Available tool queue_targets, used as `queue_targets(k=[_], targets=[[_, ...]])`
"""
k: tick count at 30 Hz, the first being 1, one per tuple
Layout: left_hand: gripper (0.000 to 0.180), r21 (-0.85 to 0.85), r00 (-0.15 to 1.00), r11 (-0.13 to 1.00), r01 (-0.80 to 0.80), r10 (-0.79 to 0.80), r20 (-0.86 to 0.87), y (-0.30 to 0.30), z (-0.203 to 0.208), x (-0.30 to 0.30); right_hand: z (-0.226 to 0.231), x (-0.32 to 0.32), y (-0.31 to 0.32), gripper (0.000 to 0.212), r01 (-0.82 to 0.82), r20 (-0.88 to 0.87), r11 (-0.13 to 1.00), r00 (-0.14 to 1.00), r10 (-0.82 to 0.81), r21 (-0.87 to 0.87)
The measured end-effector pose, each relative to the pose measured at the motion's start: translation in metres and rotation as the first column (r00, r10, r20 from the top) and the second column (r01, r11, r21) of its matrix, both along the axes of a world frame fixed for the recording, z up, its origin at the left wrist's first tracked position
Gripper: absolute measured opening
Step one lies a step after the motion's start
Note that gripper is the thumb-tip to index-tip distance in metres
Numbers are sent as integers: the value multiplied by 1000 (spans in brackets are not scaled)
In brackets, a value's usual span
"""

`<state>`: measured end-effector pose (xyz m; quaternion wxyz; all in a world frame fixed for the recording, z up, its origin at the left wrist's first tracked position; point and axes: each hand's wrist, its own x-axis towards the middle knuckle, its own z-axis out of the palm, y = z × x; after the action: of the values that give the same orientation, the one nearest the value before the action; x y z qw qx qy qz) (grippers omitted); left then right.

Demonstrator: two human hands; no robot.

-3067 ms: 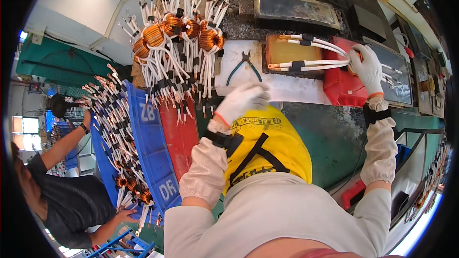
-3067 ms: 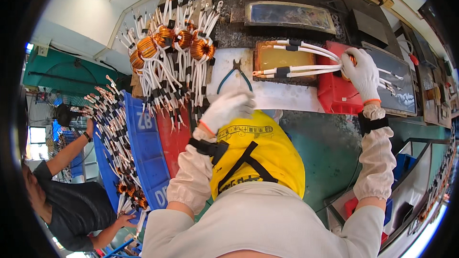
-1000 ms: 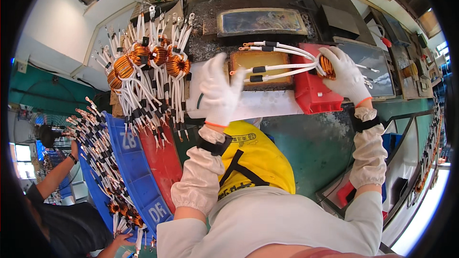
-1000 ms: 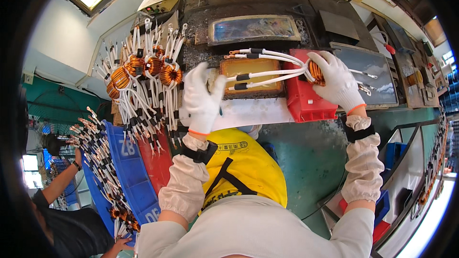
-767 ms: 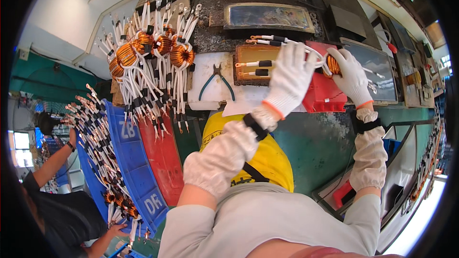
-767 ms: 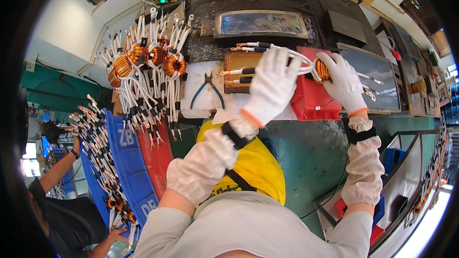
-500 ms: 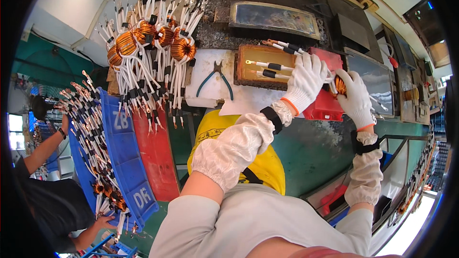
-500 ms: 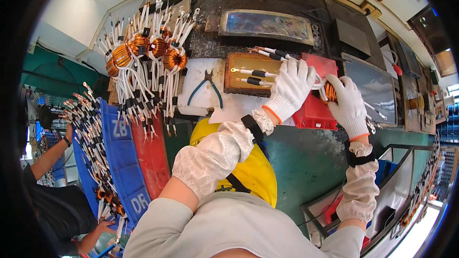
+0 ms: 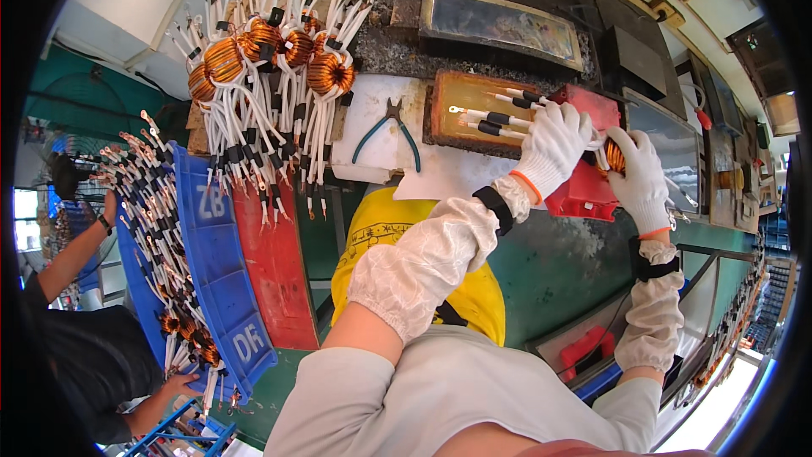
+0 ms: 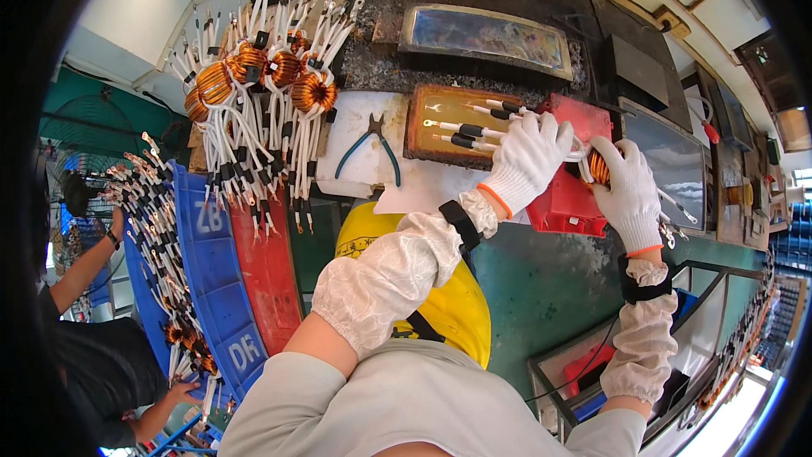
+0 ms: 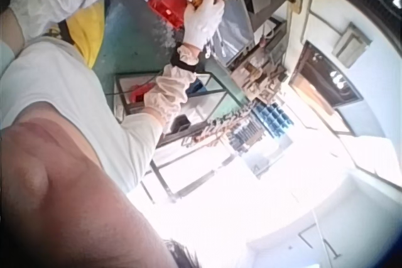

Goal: The person is assembling and organizing copper induction coils and electrical components into a crate at an assembly station.

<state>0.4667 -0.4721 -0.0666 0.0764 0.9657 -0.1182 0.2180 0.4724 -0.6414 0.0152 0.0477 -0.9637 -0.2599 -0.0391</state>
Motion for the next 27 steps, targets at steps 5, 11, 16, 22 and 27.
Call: queue_targets(k=[5,11,16,22,27], targets=[[31,-14,998,1000,-13,14,62,1,-5,-1,-1,-3,2,61,13,9,1000,1000,-13,7],[36,-51,1000,999,15,-15,-14,0,-7,2,3,-2,4,58,12,1,1000,1000,-12,-16],[32,-18,1000,1000,6,-6,16,3,-7,0,6,-2,5,57,-1,5,1000,1000,1,-20],[34,-39,1000,999,1,-1,11,7,-5,-2,8,0,10,56,-6,2,999,1000,7,-50],[32,-78,999,997,11,-8,41,6,-8,2,8,-1,10,58,2,-15,999,1000,-3,-52]])
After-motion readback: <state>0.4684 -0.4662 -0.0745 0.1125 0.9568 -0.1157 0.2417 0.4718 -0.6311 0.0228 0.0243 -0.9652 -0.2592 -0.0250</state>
